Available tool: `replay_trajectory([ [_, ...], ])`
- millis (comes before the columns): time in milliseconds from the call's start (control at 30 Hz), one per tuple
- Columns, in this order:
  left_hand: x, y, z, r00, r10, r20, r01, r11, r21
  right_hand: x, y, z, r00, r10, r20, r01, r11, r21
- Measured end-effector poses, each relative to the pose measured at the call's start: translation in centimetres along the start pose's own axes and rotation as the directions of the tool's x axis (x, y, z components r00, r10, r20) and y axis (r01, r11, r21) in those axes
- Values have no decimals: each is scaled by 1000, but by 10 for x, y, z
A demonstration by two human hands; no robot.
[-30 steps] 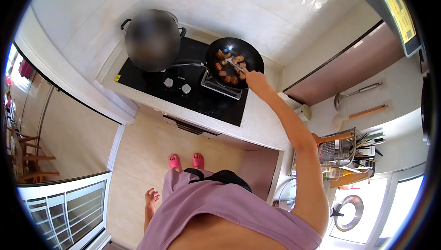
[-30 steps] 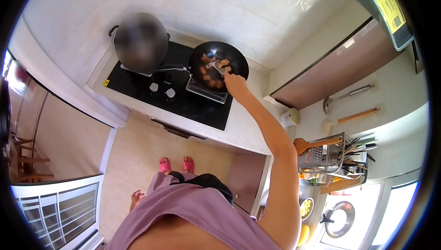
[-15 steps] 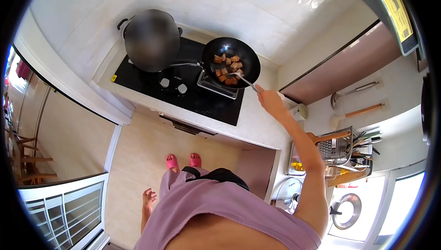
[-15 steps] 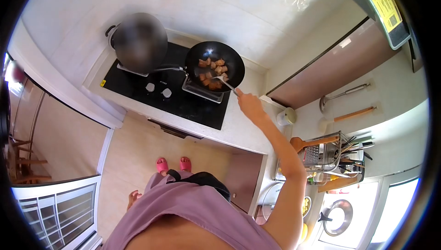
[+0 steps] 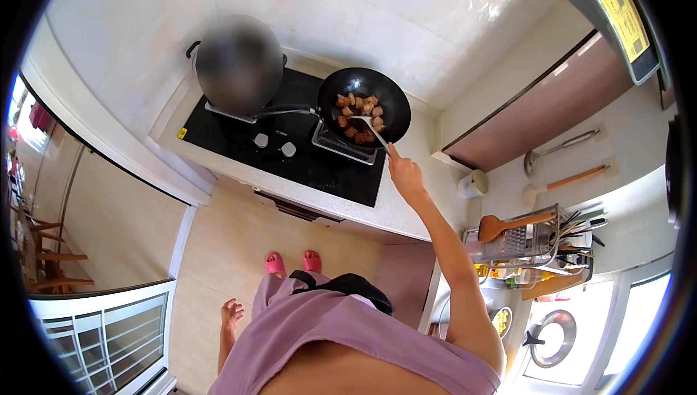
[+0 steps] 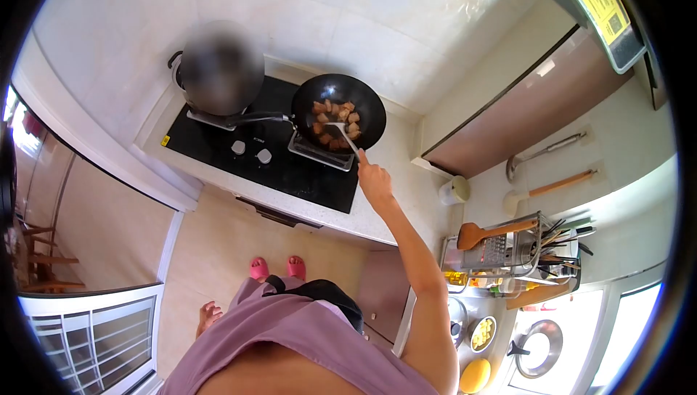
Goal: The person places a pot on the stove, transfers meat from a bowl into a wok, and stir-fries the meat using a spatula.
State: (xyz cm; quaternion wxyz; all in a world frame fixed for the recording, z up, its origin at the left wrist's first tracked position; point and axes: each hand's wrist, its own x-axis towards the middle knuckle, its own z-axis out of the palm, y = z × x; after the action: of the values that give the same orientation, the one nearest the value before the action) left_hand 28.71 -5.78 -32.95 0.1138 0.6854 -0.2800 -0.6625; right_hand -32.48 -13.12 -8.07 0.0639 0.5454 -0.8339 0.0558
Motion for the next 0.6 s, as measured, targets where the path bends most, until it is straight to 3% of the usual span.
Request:
replay_trajectory([
  [300,-7,-18,-7,1000,1,-13,-2,999,-35,32,-22,-5,998,-24,-53,23,1000,-17],
  [367,-11,-22,-5,1000,11,-15,-11,1000,-26,47,-13,-11,998,10,-68,6,972,236],
  [400,-13,-23,-5,1000,7,-15,-8,1000,-26,57,-5,-9,990,-25,-141,78,919,386],
  [500,-18,-24,-4,1000,25,-18,-26,999,-19,75,18,-15,982,-44,-184,128,870,477],
  [600,-31,-18,0,999,39,-5,-39,999,1,97,35,-20,976,-58,-209,129,931,341],
])
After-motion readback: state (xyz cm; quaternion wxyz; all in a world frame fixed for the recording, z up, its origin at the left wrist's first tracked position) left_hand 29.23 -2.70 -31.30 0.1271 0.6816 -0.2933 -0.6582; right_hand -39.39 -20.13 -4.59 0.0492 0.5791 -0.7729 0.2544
